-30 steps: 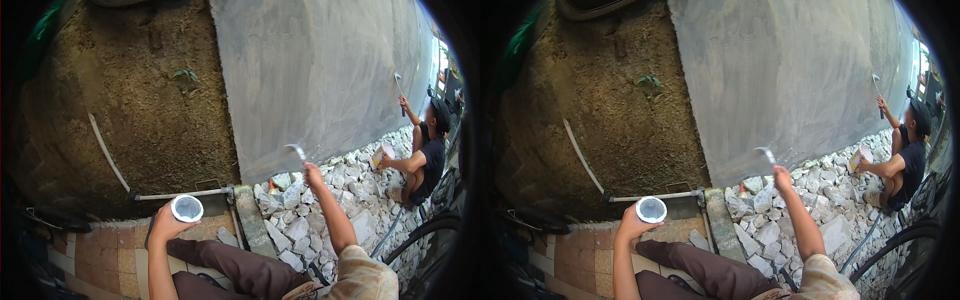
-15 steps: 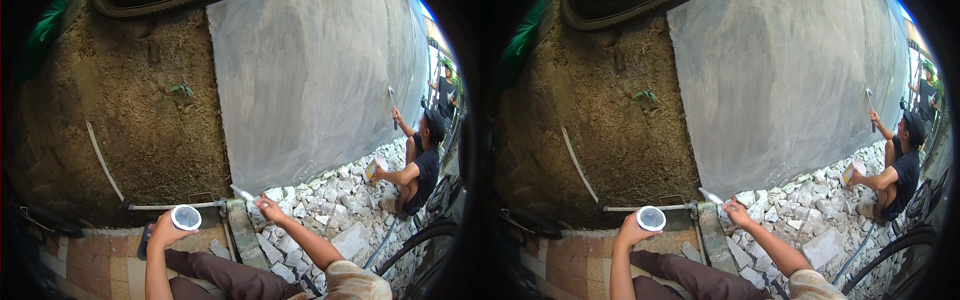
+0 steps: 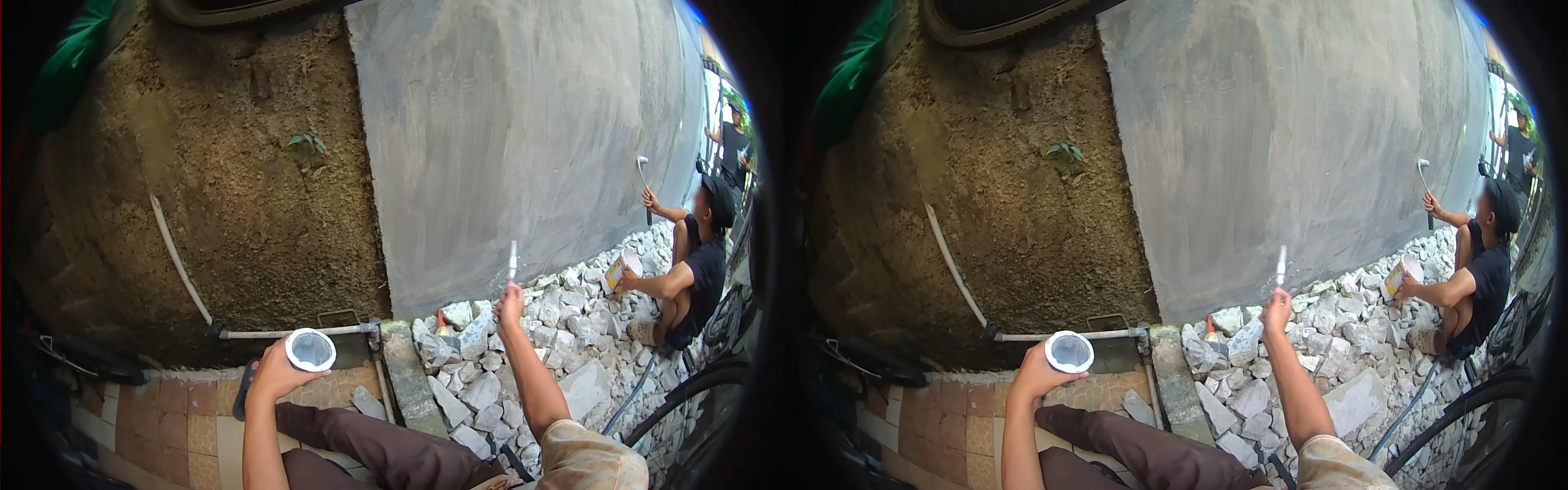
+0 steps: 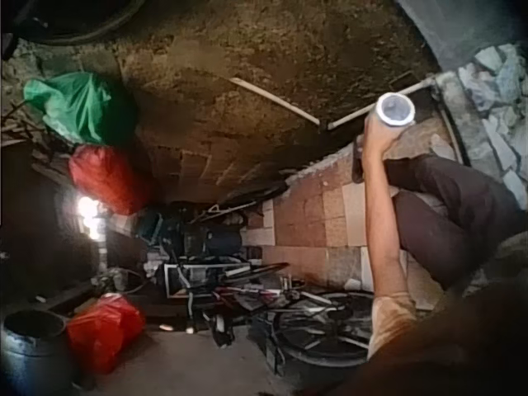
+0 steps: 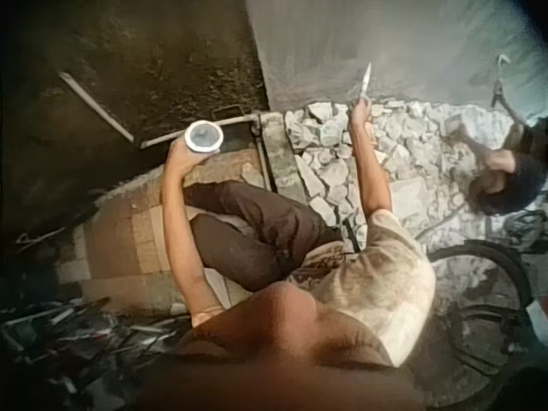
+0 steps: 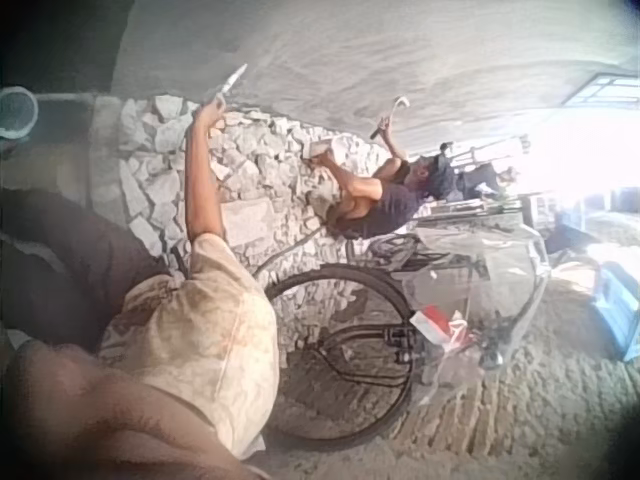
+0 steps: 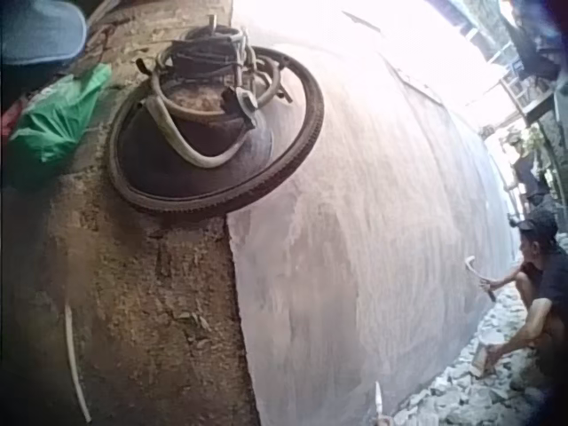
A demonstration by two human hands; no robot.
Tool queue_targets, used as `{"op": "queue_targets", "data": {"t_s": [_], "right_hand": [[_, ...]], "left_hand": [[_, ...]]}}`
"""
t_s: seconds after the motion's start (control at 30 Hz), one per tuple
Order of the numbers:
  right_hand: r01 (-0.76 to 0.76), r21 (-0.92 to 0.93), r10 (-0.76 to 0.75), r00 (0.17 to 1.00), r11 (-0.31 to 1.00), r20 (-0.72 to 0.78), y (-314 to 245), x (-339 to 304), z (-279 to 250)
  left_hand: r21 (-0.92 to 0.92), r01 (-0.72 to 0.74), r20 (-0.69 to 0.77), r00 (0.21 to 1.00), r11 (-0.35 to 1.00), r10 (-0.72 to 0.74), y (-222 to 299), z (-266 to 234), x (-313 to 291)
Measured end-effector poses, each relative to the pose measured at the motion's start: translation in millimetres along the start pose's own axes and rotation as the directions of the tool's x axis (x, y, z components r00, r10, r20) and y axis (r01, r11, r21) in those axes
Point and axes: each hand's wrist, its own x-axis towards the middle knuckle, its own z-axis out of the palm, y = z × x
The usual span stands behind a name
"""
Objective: Apply white paint to a concrete wall using a brush and roller.
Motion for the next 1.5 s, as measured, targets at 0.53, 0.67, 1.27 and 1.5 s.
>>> {"op": "queue_targets", "data": {"t_s": [0.53, 0.67, 1.27, 1.5], "right_hand": [[-0.051, -0.478, 0.244, 0.903, 0.877, 0.353, 26, -57, 40], [-0.024, -0.187, 0.046, 0.992, 0.982, 0.116, -21, 9, -18], [0.022, -0.756, 0.431, 0.811, 0.655, 0.397, 23, -31, -37], [0.160, -0.390, -0.206, 0.975, 0.907, -0.080, -64, 120, -74]], "left_hand": [[0.060, -0.033, 0.003, 0.999, 0.998, 0.033, 7, 0, -3], [0.030, -0.042, 0.007, 0.999, 0.999, 0.042, 5, -1, -1], [0.047, -0.045, -0.042, 0.998, 0.998, 0.047, 6, 4, -3], [0.068, -0.041, -0.067, 0.997, 0.997, 0.045, 9, -4, -11]]}}
